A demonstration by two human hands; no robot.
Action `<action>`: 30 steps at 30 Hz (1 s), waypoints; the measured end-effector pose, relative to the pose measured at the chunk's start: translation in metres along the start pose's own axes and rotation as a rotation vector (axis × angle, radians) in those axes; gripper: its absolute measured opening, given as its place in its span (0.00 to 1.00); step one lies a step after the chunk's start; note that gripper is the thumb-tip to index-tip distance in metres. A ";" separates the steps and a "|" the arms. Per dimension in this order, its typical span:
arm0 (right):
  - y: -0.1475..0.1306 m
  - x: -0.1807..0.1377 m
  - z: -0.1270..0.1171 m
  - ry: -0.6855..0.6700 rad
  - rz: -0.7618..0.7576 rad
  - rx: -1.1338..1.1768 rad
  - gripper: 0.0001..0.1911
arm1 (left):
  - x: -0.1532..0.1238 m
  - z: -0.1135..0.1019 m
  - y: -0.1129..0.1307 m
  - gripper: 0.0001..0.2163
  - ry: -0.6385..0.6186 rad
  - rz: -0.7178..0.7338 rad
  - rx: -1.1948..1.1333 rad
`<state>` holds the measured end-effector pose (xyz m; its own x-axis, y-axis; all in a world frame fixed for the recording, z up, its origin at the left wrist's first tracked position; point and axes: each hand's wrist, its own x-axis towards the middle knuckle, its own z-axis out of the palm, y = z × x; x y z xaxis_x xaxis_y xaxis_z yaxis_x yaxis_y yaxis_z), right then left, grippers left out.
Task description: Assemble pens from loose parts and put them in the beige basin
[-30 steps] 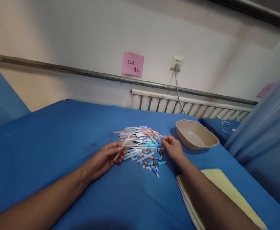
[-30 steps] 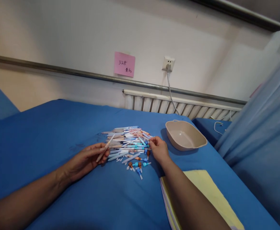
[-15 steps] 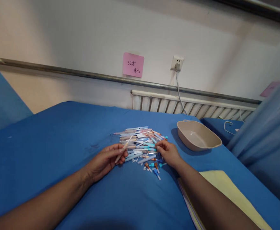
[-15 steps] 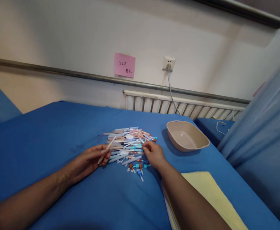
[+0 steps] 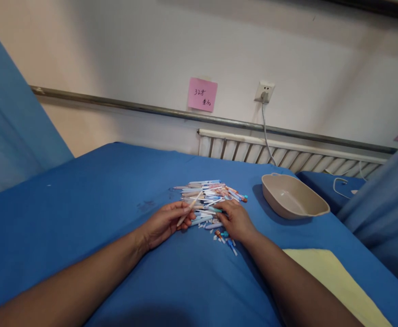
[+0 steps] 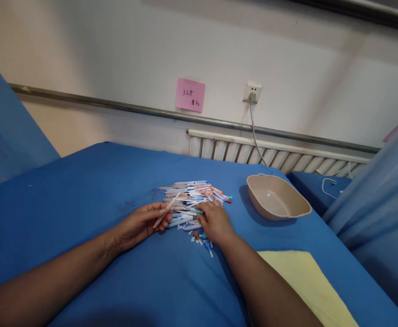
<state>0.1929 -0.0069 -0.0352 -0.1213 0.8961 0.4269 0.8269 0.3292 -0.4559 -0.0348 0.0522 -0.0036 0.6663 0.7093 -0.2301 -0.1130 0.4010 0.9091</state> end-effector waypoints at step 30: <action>0.004 -0.011 -0.012 0.105 0.346 0.679 0.21 | 0.001 0.008 -0.011 0.12 0.028 0.112 0.381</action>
<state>0.2040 -0.0193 -0.0325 0.1641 0.9595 0.2289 0.2858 0.1759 -0.9420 -0.0270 0.0433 -0.0106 0.6447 0.7539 -0.1264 0.1007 0.0802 0.9917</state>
